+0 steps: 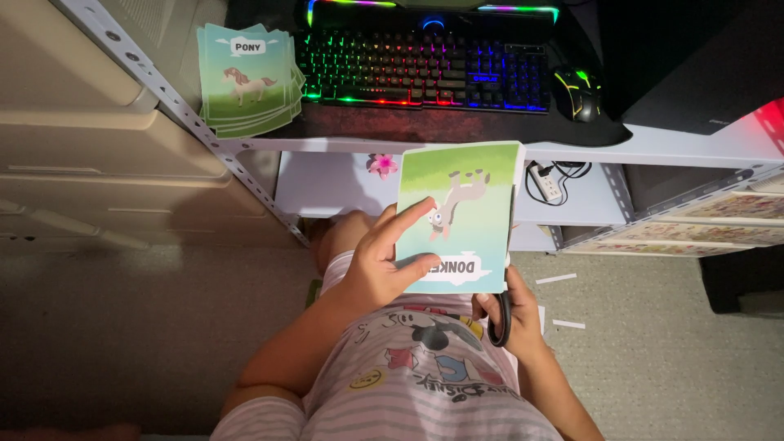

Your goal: Cutting out printed animal flashcards from paper sheets using scissors.

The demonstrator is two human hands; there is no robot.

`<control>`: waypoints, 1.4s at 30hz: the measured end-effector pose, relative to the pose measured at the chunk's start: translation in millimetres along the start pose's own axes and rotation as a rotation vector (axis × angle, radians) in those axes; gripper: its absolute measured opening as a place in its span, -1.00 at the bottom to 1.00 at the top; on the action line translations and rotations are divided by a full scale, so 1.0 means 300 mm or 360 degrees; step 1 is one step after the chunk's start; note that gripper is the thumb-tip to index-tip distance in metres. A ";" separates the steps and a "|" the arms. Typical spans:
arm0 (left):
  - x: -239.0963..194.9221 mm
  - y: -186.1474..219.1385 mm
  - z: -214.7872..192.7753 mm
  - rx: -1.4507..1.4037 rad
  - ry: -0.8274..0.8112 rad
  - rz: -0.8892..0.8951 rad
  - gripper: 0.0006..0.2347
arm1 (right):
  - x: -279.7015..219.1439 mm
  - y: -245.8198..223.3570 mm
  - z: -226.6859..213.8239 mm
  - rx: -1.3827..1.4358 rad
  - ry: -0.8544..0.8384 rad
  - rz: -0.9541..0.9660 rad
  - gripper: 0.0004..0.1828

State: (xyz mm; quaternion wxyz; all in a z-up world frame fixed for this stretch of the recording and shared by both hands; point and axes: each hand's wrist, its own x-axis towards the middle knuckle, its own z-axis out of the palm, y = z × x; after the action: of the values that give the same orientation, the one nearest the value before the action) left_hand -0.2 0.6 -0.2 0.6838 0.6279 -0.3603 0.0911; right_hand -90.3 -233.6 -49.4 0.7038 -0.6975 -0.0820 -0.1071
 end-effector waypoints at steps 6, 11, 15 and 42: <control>-0.005 0.000 0.010 -0.0005 -0.0007 -0.0011 -0.42 | 0.006 0.006 -0.008 0.0073 0.0039 -0.0008 -0.74; -0.008 0.001 0.008 -0.0008 -0.0013 -0.0019 -0.42 | 0.007 0.021 -0.011 0.0078 0.0055 -0.0014 -0.72; -0.007 0.001 0.011 -0.0011 -0.0020 -0.0026 -0.42 | 0.009 0.004 -0.003 0.0071 0.0051 -0.0005 -0.74; -0.035 0.019 0.047 -0.0026 -0.0104 -0.0057 -0.41 | 0.014 0.022 -0.034 0.0092 0.0217 -0.0205 -0.37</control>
State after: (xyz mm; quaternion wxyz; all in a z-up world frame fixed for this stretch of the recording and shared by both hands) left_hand -16.5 -8.1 -2.6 0.6782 0.6314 -0.3718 0.0554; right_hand -84.8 -243.9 -54.6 0.7192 -0.6613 -0.0816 -0.1972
